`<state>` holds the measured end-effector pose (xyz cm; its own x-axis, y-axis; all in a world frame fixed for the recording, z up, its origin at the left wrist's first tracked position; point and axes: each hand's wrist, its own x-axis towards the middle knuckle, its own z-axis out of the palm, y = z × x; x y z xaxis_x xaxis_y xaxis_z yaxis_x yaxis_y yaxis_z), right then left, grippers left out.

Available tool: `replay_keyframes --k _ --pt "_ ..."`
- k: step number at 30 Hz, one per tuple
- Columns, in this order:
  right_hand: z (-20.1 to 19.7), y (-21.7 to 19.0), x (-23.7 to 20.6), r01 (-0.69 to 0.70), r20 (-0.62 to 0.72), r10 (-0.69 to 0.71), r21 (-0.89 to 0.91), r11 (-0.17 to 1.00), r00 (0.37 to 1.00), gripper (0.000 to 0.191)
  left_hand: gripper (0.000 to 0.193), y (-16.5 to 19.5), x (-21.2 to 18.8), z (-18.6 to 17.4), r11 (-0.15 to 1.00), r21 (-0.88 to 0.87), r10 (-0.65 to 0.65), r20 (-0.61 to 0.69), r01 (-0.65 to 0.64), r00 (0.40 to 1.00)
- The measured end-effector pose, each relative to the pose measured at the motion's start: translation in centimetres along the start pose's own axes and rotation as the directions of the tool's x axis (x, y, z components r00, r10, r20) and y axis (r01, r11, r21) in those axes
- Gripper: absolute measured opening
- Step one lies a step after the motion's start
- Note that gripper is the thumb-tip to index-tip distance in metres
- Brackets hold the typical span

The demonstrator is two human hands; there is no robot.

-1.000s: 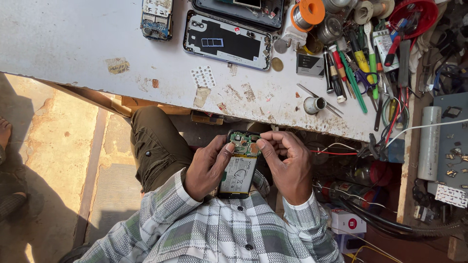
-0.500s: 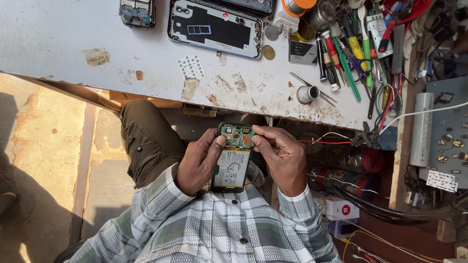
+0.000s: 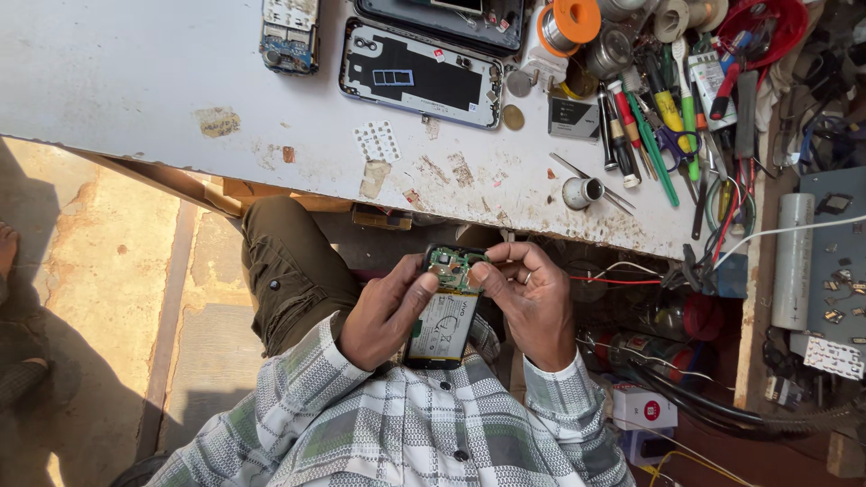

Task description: The person cleans a small circuit board with a brush and a small metal container, then places the board into a disassembled smartphone chassis. The person handles the circuit board and the phone chassis throughout the clip.

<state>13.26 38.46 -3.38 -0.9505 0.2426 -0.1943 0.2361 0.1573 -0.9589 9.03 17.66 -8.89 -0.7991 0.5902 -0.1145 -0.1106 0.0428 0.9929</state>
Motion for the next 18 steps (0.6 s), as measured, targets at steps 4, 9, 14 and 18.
replay_keyframes --k 4,9,14,18 --pt "-0.3 -0.4 0.4 0.011 0.043 -0.014 0.049 0.999 0.999 0.021 0.062 1.1 -0.6 -0.6 0.996 -0.051 0.077 0.081 -0.073 0.994" --pt "-1.1 -2.5 1.1 0.028 0.035 -0.046 0.413 0.910 0.998 0.019 0.069 3.5 -1.2 -2.0 0.989 -0.118 0.086 0.005 -0.085 0.996" --pt "-2.5 -4.7 3.9 0.233 -0.118 -0.214 0.182 0.955 0.970 0.021 0.067 6.0 -1.6 -6.8 0.922 -0.303 0.189 -0.199 -0.243 0.962" --pt "-2.3 -5.3 6.9 0.199 -0.061 -0.206 -0.102 0.975 0.977 0.027 0.069 8.1 -1.9 -13.9 0.946 -0.203 0.159 -0.395 -0.254 0.905"
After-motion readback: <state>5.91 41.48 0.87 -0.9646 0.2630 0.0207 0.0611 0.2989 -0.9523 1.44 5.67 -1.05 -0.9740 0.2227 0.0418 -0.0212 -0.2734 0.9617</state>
